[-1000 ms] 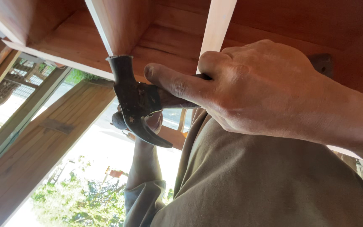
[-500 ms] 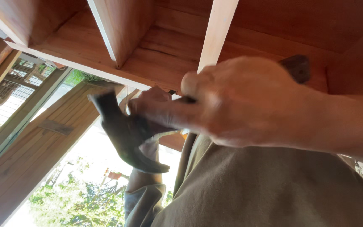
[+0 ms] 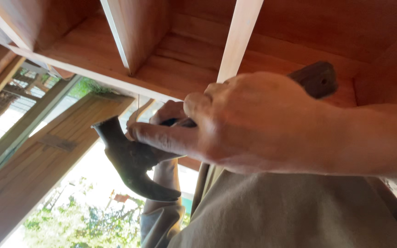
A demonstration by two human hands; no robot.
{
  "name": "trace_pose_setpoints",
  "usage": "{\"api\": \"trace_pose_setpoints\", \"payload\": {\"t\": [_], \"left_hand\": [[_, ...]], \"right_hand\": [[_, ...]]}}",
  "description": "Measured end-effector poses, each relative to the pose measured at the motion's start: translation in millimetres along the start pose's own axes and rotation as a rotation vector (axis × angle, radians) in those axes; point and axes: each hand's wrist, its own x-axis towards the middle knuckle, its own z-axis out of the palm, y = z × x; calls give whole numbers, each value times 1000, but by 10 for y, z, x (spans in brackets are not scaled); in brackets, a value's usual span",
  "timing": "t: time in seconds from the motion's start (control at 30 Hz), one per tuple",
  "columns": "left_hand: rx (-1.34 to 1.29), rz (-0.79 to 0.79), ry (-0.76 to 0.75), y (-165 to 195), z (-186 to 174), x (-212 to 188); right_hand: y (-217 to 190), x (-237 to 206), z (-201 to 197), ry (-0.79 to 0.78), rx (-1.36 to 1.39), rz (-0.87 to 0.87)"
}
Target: The person works on an unfinished wooden shelf unit, first paring the inside of a joint with a chisel, then positioning a cylindrical wooden dowel into a hole in the frame and driving it in with repeated hammer strikes, steadying the dowel with the other hand.
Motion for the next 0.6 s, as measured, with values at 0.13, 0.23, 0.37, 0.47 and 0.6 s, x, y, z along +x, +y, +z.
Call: {"api": "trace_pose_setpoints", "payload": {"t": [0.13, 0.23, 0.37, 0.47, 0.6], "left_hand": [[14, -23, 20, 135, -36, -42], [28, 30, 13, 210, -75, -62], [50, -2, 10, 336, -121, -118], [59, 3, 2, 456, -141, -90], [81, 17, -3, 645, -150, -43]], "right_hand": [[32, -62, -91, -188, 40, 118], [-11, -64, -207, -305, 17, 253], [-87, -120, -381, -169, -30, 251], [-129, -118, -455, -93, -5, 249], [-202, -56, -504, -171, 97, 241]]}}
